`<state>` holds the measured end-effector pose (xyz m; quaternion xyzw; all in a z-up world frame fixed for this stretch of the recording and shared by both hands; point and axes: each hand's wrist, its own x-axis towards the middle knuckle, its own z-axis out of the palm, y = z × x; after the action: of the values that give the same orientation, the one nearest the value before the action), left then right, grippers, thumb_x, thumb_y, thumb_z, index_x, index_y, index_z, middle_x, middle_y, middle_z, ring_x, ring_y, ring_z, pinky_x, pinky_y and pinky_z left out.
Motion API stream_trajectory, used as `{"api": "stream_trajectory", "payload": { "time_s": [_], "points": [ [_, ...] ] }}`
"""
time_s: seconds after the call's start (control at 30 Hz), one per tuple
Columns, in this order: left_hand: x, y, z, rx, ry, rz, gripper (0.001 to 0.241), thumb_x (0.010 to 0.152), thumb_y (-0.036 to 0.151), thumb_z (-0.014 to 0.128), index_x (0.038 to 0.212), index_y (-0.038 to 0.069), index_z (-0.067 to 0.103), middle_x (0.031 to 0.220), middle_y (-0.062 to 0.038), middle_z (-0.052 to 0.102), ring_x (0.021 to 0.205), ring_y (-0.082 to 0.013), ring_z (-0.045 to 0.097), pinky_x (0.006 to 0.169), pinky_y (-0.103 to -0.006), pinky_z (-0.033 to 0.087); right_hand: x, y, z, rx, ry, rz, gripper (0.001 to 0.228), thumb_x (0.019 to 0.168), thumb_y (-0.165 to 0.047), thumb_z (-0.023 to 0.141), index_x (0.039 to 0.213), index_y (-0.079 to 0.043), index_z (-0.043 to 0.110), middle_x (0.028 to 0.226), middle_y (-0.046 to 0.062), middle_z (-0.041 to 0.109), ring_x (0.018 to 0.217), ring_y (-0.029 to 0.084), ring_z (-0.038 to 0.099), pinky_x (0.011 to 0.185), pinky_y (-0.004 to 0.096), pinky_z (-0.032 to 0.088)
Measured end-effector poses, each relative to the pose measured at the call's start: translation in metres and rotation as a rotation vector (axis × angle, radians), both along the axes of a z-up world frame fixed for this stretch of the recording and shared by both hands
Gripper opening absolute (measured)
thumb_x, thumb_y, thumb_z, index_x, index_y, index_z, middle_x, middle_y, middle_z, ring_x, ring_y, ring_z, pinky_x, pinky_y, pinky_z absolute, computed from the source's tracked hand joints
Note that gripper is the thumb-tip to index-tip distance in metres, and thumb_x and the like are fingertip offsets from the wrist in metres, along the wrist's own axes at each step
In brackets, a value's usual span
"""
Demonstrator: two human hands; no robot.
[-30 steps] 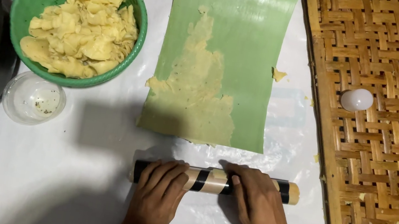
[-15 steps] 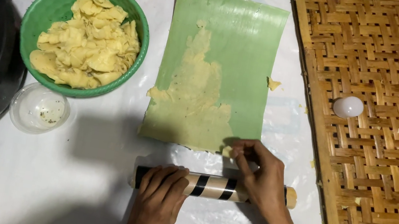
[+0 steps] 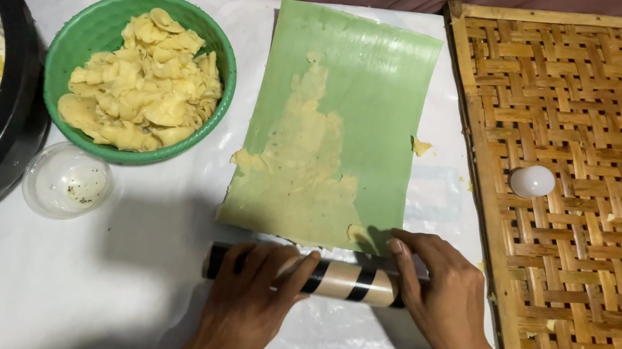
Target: Flattening small pieces of dough with a rolling pin on a green mat to make crackers.
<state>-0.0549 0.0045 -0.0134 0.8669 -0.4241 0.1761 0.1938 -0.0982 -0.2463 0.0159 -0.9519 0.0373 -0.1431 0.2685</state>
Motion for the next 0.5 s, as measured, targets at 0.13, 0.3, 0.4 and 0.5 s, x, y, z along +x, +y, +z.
{"api": "stream_trajectory", "payload": {
  "time_s": [0.13, 0.3, 0.4, 0.5],
  "points": [
    [0.036, -0.016, -0.013, 0.021, -0.11, 0.063, 0.054, 0.086, 0.032, 0.085, 0.134, 0.017, 0.063, 0.116, -0.004, 0.062, 0.101, -0.0267, 0.059, 0.094, -0.046, 0.045, 0.013, -0.011, -0.018, -0.239, -0.079, 0.008, 0.027, 0.103, -0.03, 0.061, 0.102, -0.007, 0.076, 0.085, 0.007, 0.071, 0.074, 0.028, 0.065, 0.057, 0.043, 0.049],
    [0.045, -0.028, -0.027, 0.057, -0.039, 0.049, 0.046, 0.087, 0.027, 0.083, 0.126, 0.015, 0.064, 0.108, -0.004, 0.063, 0.097, -0.0271, 0.059, 0.096, -0.0461, 0.043, 0.021, -0.015, -0.051, -0.259, -0.043, -0.014, 0.027, 0.103, -0.026, 0.057, 0.12, -0.009, 0.071, 0.1, 0.011, 0.065, 0.084, 0.032, 0.058, 0.066, 0.045, 0.048],
    [0.047, -0.031, -0.027, 0.099, -0.016, 0.051, 0.052, 0.087, 0.03, 0.081, 0.13, 0.012, 0.06, 0.123, -0.007, 0.059, 0.113, -0.0283, 0.055, 0.105, -0.0519, 0.04, 0.027, -0.016, -0.059, -0.338, 0.052, -0.071, 0.045, 0.105, -0.032, 0.044, 0.144, -0.012, 0.057, 0.131, 0.018, 0.055, 0.108, 0.036, 0.052, 0.077, 0.048, 0.049],
    [0.055, -0.041, -0.025, 0.131, 0.014, 0.075, 0.056, 0.094, 0.037, 0.068, 0.137, 0.003, 0.055, 0.147, -0.013, 0.054, 0.139, -0.0318, 0.047, 0.117, -0.0621, 0.031, 0.044, -0.024, -0.062, -0.363, 0.17, -0.061, 0.058, 0.107, -0.035, 0.028, 0.159, -0.009, 0.035, 0.161, 0.025, 0.031, 0.141, 0.04, 0.03, 0.106, 0.051, 0.031]
  ]
}}
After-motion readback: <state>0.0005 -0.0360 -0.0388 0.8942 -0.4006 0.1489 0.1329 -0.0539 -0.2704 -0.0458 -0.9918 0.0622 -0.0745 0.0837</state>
